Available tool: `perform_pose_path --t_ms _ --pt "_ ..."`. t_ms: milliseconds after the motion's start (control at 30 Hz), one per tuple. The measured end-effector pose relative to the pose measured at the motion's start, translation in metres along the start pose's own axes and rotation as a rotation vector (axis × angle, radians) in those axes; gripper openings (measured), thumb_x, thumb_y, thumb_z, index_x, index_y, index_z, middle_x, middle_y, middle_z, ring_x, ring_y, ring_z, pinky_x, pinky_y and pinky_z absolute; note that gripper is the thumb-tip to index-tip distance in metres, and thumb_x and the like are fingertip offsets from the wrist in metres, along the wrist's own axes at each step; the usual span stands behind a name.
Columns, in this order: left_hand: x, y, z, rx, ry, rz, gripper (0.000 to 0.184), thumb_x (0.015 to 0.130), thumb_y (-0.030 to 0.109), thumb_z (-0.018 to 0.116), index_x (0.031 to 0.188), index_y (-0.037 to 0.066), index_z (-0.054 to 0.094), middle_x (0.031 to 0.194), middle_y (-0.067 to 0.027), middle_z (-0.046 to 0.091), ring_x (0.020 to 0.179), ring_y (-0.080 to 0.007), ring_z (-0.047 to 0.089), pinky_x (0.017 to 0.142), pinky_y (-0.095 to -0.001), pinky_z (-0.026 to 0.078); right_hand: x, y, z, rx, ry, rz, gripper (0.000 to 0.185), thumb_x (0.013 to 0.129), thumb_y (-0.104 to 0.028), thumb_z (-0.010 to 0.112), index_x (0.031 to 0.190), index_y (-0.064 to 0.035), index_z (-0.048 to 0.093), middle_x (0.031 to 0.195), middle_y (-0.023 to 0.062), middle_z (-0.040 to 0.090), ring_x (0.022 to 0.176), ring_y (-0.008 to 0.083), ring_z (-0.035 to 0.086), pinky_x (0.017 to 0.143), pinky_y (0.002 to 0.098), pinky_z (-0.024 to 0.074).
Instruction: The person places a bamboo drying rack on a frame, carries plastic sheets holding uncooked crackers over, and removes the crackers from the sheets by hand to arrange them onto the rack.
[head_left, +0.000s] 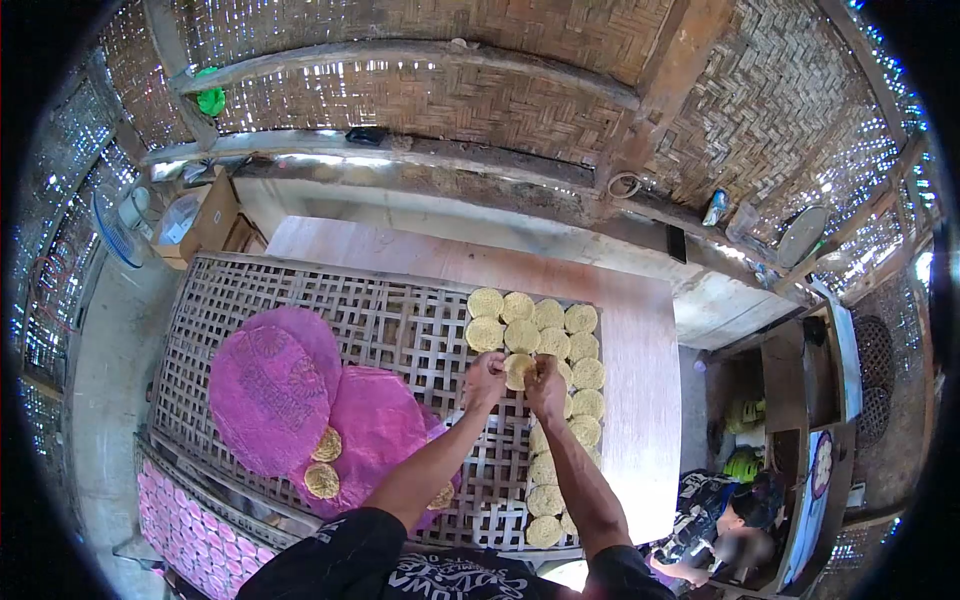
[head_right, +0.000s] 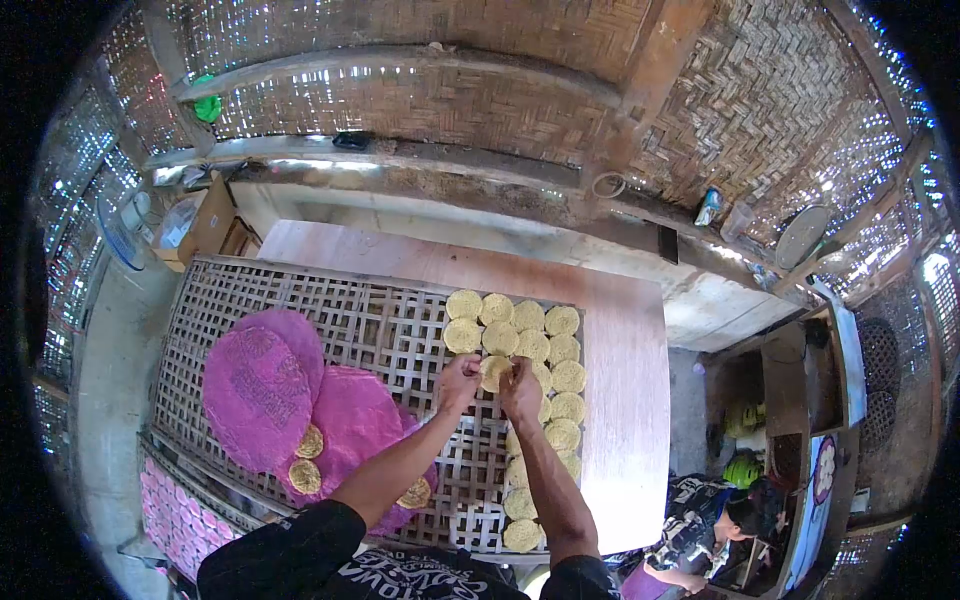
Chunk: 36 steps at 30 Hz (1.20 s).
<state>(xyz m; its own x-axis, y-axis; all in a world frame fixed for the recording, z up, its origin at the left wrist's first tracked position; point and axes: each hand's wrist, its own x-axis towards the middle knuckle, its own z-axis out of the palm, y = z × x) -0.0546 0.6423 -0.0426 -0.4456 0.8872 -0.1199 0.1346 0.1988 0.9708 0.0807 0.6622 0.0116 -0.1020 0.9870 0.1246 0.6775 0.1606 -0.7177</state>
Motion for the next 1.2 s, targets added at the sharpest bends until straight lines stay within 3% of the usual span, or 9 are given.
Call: perform_pose_path --t_ms 133,267,367,567,733,833,933,1033,1200 --pt "0.001 0.004 -0.004 0.090 -0.011 0.121 0.034 0.074 0.001 0.069 0.107 0.009 0.066 0.096 -0.0088 0.066 0.083 -0.0211 0.066 0.076 -0.0331 0.053 0.005 0.003 -0.002 -0.085 0.049 -0.107 0.033 0.081 -0.012 0.068 0.109 -0.0063 0.053 0.094 0.0164 0.064 0.086 0.0370 0.063 0.072 0.0439 0.0508" --pt "-0.028 0.017 -0.063 0.199 -0.062 0.258 0.030 0.078 0.013 0.071 0.107 0.010 0.067 0.105 -0.0110 0.065 0.096 -0.0284 0.063 0.086 -0.0388 0.051 -0.014 -0.017 -0.007 -0.220 0.194 -0.208 0.031 0.079 -0.014 0.071 0.106 -0.0066 0.056 0.097 0.0137 0.061 0.089 0.0353 0.061 0.073 0.0426 0.0502" --pt "-0.080 0.015 -0.144 0.459 0.005 0.193 0.031 0.076 0.017 0.073 0.106 0.010 0.067 0.107 -0.0106 0.064 0.102 -0.0282 0.061 0.087 -0.0396 0.050 -0.057 -0.030 0.014 -0.151 0.012 -0.252 0.030 0.080 -0.022 0.071 0.104 -0.0057 0.062 0.100 0.0126 0.061 0.089 0.0356 0.060 0.076 0.0435 0.0506" --pt "-0.169 -0.022 -0.298 0.974 0.285 0.179 0.031 0.073 0.016 0.073 0.103 0.010 0.066 0.104 -0.0100 0.060 0.101 -0.0312 0.058 0.083 -0.0447 0.051 -0.153 -0.096 0.065 0.009 -0.349 -0.584 0.028 0.076 -0.023 0.076 0.101 -0.0120 0.067 0.090 0.0078 0.064 0.085 0.0290 0.063 0.072 0.0397 0.0534" --pt "-0.163 -0.030 -0.332 1.056 0.296 0.249 0.033 0.073 0.019 0.071 0.103 0.010 0.064 0.099 -0.0108 0.059 0.096 -0.0331 0.058 0.076 -0.0468 0.052 -0.177 -0.133 0.080 0.065 -0.376 -0.606 0.029 0.077 -0.024 0.075 0.102 -0.0110 0.067 0.097 0.0090 0.066 0.090 0.0294 0.064 0.076 0.0396 0.0538" --pt "-0.144 -0.032 -0.343 1.112 0.204 0.140 0.027 0.072 0.015 0.070 0.097 0.008 0.064 0.094 -0.0115 0.064 0.086 -0.0348 0.061 0.073 -0.0471 0.052 -0.180 -0.142 0.075 0.067 -0.396 -0.603 0.027 0.080 -0.023 0.074 0.101 -0.0095 0.067 0.098 0.0093 0.067 0.091 0.0289 0.065 0.076 0.0391 0.0539" --pt "-0.125 -0.016 -0.356 0.787 0.395 -0.140 0.018 0.073 0.009 0.066 0.091 0.006 0.065 0.087 -0.0144 0.067 0.074 -0.0370 0.063 0.068 -0.0447 0.053 -0.179 -0.143 0.069 0.131 -0.424 -0.509 0.026 0.081 -0.023 0.073 0.102 -0.0085 0.066 0.097 0.0100 0.067 0.089 0.0280 0.066 0.077 0.0378 0.0537" --pt "-0.107 0.011 -0.387 0.605 0.535 -0.131 0.011 0.076 0.008 0.064 0.087 0.004 0.065 0.081 -0.0140 0.068 0.069 -0.0298 0.066 0.064 -0.0376 0.052 -0.175 -0.138 0.073 0.304 -0.510 -0.245 0.029 0.084 -0.021 0.074 0.107 -0.0058 0.065 0.096 0.0101 0.068 0.091 0.0230 0.067 0.081 0.0335 0.0539" --pt "-0.091 0.033 -0.380 -0.077 0.385 -0.093 0.014 0.078 0.005 0.065 0.091 0.002 0.066 0.079 -0.0057 0.067 0.071 -0.0145 0.063 0.062 -0.0298 0.050 -0.158 -0.153 0.086 0.780 -0.654 0.062 0.039 0.087 -0.020 0.072 0.120 -0.0017 0.060 0.107 0.0102 0.068 0.099 0.0184 0.065 0.084 0.0322 0.0532"
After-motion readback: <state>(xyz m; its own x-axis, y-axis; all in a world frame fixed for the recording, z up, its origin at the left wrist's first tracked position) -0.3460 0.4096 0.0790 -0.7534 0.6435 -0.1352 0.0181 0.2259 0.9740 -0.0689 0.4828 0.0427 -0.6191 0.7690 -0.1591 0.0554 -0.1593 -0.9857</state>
